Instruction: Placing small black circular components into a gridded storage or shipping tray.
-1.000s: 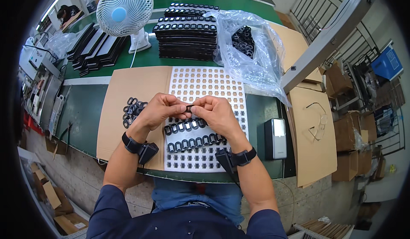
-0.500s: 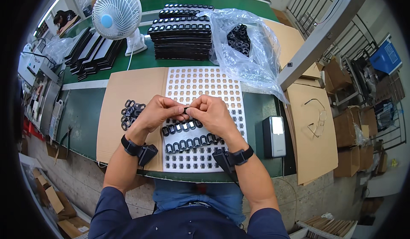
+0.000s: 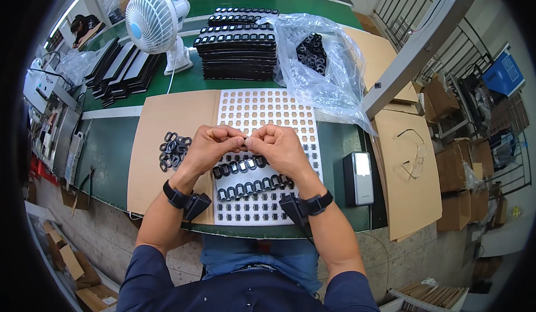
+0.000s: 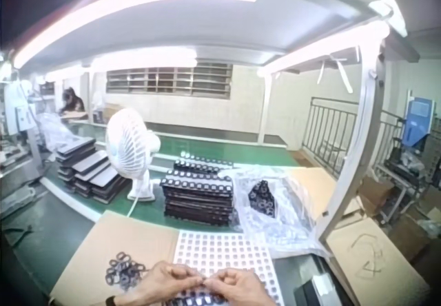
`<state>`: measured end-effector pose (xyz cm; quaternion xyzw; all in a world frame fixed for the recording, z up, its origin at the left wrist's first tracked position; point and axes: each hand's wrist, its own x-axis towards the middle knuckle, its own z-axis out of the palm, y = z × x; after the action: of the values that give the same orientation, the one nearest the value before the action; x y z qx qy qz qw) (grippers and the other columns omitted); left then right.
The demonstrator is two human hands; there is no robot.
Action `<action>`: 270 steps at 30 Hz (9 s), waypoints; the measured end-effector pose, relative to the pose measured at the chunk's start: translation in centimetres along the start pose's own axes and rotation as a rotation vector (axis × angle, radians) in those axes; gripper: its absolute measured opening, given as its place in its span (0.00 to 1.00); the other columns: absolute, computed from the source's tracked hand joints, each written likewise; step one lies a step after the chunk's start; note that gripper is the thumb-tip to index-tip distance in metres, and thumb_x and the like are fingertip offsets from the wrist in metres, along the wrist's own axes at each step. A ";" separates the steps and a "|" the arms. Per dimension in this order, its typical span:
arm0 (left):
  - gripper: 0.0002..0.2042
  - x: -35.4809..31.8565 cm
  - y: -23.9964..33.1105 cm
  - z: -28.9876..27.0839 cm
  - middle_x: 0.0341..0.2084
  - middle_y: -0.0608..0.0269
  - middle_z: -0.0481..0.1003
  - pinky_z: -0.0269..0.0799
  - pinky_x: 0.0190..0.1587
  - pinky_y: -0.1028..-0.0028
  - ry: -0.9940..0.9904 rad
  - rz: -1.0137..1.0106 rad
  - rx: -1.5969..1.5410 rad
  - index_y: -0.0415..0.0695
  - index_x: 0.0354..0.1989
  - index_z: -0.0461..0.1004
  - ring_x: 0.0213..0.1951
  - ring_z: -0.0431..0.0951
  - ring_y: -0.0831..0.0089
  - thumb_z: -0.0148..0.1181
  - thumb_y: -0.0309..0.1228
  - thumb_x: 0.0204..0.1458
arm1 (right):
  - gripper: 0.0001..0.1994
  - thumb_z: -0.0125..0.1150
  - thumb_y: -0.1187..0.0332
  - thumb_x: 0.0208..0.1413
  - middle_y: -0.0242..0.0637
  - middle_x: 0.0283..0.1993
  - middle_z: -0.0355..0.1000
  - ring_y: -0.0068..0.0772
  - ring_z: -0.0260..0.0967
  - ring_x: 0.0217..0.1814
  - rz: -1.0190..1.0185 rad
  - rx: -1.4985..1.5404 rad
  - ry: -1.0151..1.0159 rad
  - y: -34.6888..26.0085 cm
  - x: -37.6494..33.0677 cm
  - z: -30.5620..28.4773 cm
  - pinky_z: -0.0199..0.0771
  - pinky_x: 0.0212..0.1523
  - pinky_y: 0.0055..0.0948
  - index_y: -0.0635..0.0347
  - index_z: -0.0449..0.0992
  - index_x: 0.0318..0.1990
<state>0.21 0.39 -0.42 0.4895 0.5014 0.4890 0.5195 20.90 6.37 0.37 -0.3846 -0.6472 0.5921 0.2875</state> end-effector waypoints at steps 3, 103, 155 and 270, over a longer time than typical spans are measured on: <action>0.06 0.1 0.1 0.1 0.34 0.61 0.83 0.80 0.40 0.80 0.032 -0.002 -0.031 0.34 0.41 0.83 0.34 0.82 0.78 0.66 0.23 0.58 | 0.09 0.67 0.72 0.60 0.34 0.33 0.81 0.18 0.77 0.34 0.013 0.230 -0.014 0.0 0.1 -0.3 0.77 0.37 0.17 0.69 0.80 0.43; 0.10 2.1 -3.3 -4.3 0.24 0.56 0.80 0.74 0.32 0.69 0.392 0.209 0.131 0.36 0.32 0.76 0.26 0.80 0.68 0.58 0.31 0.57 | 0.41 0.77 0.55 0.37 0.51 0.49 0.73 0.52 0.72 0.54 -0.468 -1.312 -0.461 -19.6 2.7 0.4 0.73 0.58 0.42 0.63 0.68 0.60; 0.19 0.5 -0.1 -1.8 0.08 0.58 0.62 0.51 0.19 0.68 0.191 0.405 0.462 0.32 0.12 0.66 0.12 0.59 0.74 0.63 0.26 0.54 | 0.16 0.66 0.67 0.57 0.44 0.45 0.79 0.45 0.77 0.48 -0.418 -0.595 -0.184 -9.7 -10.6 -3.3 0.77 0.52 0.37 0.63 0.79 0.51; 0.10 -24.2 -2.0 10.3 0.22 0.56 0.78 0.73 0.32 0.65 -0.539 -0.092 0.733 0.38 0.31 0.78 0.26 0.78 0.61 0.57 0.31 0.60 | 0.11 0.67 0.69 0.62 0.32 0.27 0.74 0.25 0.67 0.26 -0.630 -0.447 0.568 -1.5 -28.4 -1.7 0.67 0.30 0.26 0.62 0.83 0.49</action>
<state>10.12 -24.06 -1.25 0.7279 0.5096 0.1109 0.4452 37.31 -16.50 4.43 -0.3685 -0.7395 0.1940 0.5289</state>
